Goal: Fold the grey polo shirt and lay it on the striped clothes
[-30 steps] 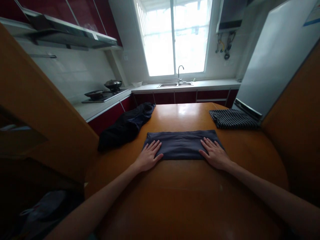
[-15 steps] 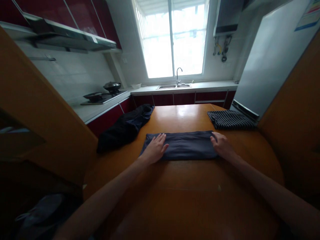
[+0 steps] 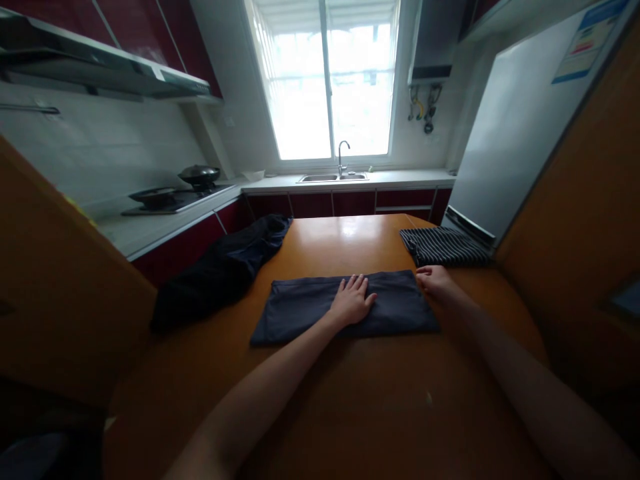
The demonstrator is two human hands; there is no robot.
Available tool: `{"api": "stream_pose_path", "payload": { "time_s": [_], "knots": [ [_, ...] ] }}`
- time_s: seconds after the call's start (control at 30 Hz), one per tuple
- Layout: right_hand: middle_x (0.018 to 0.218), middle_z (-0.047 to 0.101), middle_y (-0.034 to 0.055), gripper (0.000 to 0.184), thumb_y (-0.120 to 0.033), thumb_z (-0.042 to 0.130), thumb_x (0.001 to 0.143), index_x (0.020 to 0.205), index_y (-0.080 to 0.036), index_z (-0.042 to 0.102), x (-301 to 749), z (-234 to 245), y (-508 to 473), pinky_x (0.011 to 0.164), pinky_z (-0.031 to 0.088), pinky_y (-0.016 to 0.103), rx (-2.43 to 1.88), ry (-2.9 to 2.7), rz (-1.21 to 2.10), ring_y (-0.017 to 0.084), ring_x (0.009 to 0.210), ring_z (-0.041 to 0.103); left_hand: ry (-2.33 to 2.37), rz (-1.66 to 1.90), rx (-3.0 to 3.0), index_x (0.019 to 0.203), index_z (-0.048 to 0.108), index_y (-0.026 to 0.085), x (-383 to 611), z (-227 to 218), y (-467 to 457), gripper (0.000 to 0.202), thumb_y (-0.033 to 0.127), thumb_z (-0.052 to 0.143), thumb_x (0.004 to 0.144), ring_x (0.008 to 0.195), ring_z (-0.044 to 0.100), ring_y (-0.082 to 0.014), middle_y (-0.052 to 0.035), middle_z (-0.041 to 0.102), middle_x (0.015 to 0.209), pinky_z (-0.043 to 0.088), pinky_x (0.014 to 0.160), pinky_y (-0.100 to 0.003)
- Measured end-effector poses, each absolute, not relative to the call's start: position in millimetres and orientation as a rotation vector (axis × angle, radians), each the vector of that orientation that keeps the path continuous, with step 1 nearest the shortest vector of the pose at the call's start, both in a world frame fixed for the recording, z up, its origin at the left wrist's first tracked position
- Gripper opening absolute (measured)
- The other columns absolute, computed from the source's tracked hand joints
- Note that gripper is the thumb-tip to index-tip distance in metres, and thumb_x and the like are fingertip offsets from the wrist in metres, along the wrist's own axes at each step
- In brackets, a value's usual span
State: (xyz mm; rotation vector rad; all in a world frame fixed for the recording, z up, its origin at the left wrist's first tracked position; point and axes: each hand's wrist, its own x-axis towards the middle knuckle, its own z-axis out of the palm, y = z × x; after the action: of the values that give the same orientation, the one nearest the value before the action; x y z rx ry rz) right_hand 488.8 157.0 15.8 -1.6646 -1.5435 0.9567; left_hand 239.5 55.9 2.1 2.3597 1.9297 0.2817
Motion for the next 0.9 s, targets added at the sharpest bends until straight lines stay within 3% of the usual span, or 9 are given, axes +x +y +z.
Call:
{"api": "stream_pose_path", "payload": {
  "time_s": [0.13,0.27,0.4,0.5,0.73,0.9],
  "knots": [
    [0.096,0.072,0.0116,0.03,-0.019,0.07,0.084,0.114,-0.012,0.066,496.0,25.8,142.1,0.055,0.055,0.023,-1.623,-1.425,1.201,0.017,0.072,0.068,1.934,0.274,2.354,0.157,0.038,0.017,239.7,3.4,54.7,0.066,0.055,0.028,0.104,0.155,0.022,-0.0292,-0.0096,0.028,0.166,0.018,0.125,-0.054],
    [0.083,0.069,0.0061,0.029,-0.014,0.074,0.082,0.108,-0.015,0.06,497.1,37.7,135.2,0.055,0.056,0.024,-1.647,-1.32,1.374,0.014,0.063,0.066,1.939,0.289,2.365,0.157,0.038,0.018,241.5,3.3,54.3,0.065,0.054,0.027,0.104,0.154,0.023,-0.029,-0.0098,0.03,0.165,0.019,0.125,-0.054],
    [0.066,0.063,0.0007,0.016,-0.019,0.076,0.083,0.088,-0.014,0.061,496.5,36.4,138.2,0.043,0.042,0.017,-1.711,-1.329,1.418,0.007,0.046,0.052,1.944,0.293,2.369,0.156,0.04,0.021,241.2,3.0,54.4,0.064,0.055,0.025,0.105,0.154,0.024,-0.0293,-0.0092,0.031,0.165,0.02,0.124,-0.054],
    [0.06,0.06,0.0,0.018,-0.023,0.072,0.088,0.078,-0.013,0.06,497.1,31.6,141.5,0.04,0.034,0.016,-1.691,-1.358,1.486,0.006,0.043,0.047,1.945,0.296,2.37,0.155,0.041,0.022,240.9,3.8,54.1,0.062,0.054,0.025,0.105,0.154,0.024,-0.029,-0.0088,0.032,0.165,0.02,0.124,-0.054],
    [0.076,0.071,0.006,0.021,-0.035,0.068,0.092,0.092,-0.013,0.068,497.8,29.7,138.8,0.051,0.046,0.019,-1.583,-1.418,1.667,0.013,0.061,0.062,1.954,0.291,2.37,0.155,0.042,0.019,241.4,5.3,52.1,0.062,0.053,0.025,0.105,0.154,0.025,-0.0296,-0.0092,0.032,0.165,0.021,0.124,-0.054],
    [0.094,0.075,0.0073,0.019,-0.029,0.066,0.094,0.103,-0.013,0.069,488.9,32.0,132.5,0.058,0.051,0.019,-1.484,-1.431,1.681,0.013,0.07,0.066,1.958,0.28,2.373,0.155,0.04,0.018,240.2,4.2,53.7,0.064,0.054,0.024,0.105,0.154,0.024,-0.0298,-0.0095,0.032,0.165,0.021,0.124,-0.053]
  ]
}}
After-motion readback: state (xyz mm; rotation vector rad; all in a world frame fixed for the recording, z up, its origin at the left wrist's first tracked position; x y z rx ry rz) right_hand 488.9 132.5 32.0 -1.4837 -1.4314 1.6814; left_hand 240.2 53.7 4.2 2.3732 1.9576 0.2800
